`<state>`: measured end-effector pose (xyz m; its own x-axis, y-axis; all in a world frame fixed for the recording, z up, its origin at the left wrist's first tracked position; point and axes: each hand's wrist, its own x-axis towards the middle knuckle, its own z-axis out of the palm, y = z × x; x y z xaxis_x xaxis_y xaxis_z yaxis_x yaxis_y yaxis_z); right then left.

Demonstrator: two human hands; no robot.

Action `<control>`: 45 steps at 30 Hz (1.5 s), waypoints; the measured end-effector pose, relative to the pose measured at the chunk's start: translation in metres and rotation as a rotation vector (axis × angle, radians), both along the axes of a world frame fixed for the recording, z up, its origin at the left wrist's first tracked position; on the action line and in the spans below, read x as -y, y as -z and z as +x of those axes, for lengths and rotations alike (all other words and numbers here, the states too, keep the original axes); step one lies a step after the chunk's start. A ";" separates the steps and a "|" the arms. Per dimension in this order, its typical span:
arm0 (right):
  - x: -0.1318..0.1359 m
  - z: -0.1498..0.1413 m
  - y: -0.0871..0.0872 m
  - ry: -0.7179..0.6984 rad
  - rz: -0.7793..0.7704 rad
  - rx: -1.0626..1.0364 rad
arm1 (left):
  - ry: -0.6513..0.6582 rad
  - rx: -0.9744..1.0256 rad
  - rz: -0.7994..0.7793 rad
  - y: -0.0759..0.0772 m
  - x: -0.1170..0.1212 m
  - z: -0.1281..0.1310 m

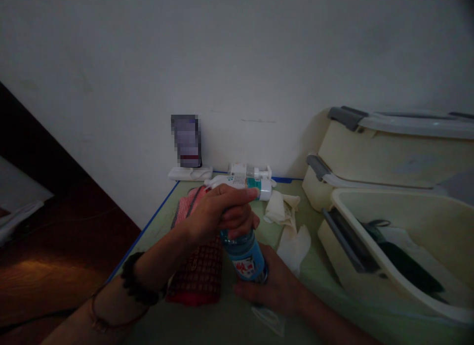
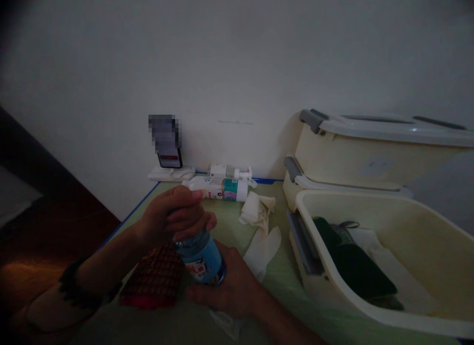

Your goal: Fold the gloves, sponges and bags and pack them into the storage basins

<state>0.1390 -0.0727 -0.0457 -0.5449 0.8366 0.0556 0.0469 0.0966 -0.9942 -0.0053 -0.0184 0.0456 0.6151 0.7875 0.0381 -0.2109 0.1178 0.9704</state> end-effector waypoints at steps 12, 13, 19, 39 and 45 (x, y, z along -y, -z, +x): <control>0.001 -0.001 -0.014 0.262 0.177 0.281 | -0.343 -0.675 0.917 -0.017 0.000 -0.011; 0.003 -0.001 -0.020 0.299 0.195 0.317 | -0.392 -0.797 1.014 -0.022 0.003 -0.013; 0.017 0.003 -0.064 0.407 0.385 0.424 | -0.527 -0.828 1.180 -0.050 0.025 -0.024; 0.026 0.119 -0.163 0.528 0.896 0.913 | -0.436 -0.309 0.650 -0.067 0.049 0.056; 0.038 0.151 -0.174 0.515 0.877 0.962 | -0.337 -0.144 0.679 -0.068 0.050 0.106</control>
